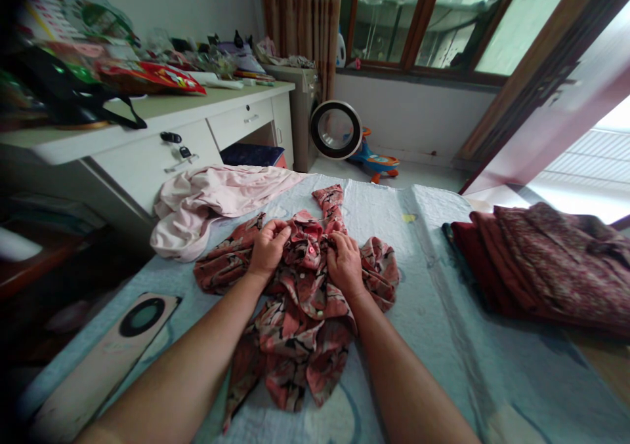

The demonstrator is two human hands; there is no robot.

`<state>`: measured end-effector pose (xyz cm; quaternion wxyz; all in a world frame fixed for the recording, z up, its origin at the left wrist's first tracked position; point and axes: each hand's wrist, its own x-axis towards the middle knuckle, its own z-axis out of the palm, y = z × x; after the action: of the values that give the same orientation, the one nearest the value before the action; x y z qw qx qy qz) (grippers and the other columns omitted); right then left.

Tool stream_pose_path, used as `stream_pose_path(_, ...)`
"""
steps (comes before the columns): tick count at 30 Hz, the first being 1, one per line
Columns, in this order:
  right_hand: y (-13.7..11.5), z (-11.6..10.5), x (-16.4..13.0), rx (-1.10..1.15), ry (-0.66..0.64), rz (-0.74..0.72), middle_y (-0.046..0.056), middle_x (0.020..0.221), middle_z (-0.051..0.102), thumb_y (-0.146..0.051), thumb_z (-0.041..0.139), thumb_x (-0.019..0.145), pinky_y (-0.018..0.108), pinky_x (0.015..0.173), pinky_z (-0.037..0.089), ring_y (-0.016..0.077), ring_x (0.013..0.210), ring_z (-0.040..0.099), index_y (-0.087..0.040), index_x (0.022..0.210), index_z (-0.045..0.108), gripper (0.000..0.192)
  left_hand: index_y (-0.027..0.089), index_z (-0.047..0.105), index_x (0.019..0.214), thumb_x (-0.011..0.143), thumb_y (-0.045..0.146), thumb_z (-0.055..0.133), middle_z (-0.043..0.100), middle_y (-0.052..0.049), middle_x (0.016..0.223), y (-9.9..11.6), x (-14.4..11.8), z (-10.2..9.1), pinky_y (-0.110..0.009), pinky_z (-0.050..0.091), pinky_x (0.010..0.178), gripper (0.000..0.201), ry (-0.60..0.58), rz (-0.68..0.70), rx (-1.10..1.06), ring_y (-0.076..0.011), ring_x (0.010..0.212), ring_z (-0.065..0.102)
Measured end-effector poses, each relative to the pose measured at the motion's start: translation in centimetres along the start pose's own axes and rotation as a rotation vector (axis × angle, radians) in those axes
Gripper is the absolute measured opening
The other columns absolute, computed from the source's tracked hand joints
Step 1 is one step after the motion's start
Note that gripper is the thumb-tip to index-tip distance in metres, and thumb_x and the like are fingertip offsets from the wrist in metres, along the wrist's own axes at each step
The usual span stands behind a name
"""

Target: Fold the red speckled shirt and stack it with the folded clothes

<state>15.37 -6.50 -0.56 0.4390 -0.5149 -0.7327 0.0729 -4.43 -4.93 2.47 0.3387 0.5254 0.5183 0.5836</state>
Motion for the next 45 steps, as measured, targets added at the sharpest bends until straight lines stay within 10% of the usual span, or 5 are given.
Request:
stream_pose_path(12,0.5,0.2,0.3,-0.171,-0.234,0.056,0.007,0.087,0.073,-0.024,0.051,0.085,0.031,0.079,0.046,0.0216,0.084,0.064,-0.019,0.102,0.070,0.026,0.020,0.056,0.075,0.076,0.026,0.053,0.060,-0.002,0.079,-2.6,1.7,-1.5,-0.034,0.048,0.082,0.007,0.304,0.027,0.333,-0.0203,0.082,0.057)
stream_pose_path(23,-0.6,-0.6,0.1,-0.072,0.016,0.100,0.003,0.075,0.070,-0.028,0.050,0.084,0.028,0.073,0.046,0.0182,0.073,0.063,-0.021,0.082,0.068,0.019,0.020,0.060,0.110,0.081,0.015,0.055,0.057,-0.012,0.128,-1.7,-0.4,0.5,-0.043,0.040,0.105,0.030,-0.034,0.375,0.854,-0.0283,0.120,0.051)
stream_pose_path(30,-0.2,-1.2,0.2,-0.112,0.142,0.089,0.004,0.079,0.071,-0.026,0.051,0.084,0.030,0.078,0.047,0.0191,0.076,0.063,-0.021,0.084,0.068,0.018,0.024,0.060,0.127,0.093,0.037,0.049,0.055,-0.011,0.138,-2.6,-1.0,1.0,-0.048,0.036,0.106,0.037,-0.235,0.299,1.002,-0.0312,0.127,0.046)
stream_pose_path(45,1.6,-0.3,0.3,-0.305,-0.162,0.041,0.005,0.084,0.064,-0.019,0.047,0.086,0.028,0.081,0.043,0.0193,0.084,0.058,-0.020,0.084,0.067,0.021,0.025,0.056,0.130,0.092,0.030,0.045,0.060,-0.011,0.131,-2.0,-1.9,1.5,-0.055,0.024,0.110,0.040,-0.226,0.233,1.053,-0.0337,0.132,0.040)
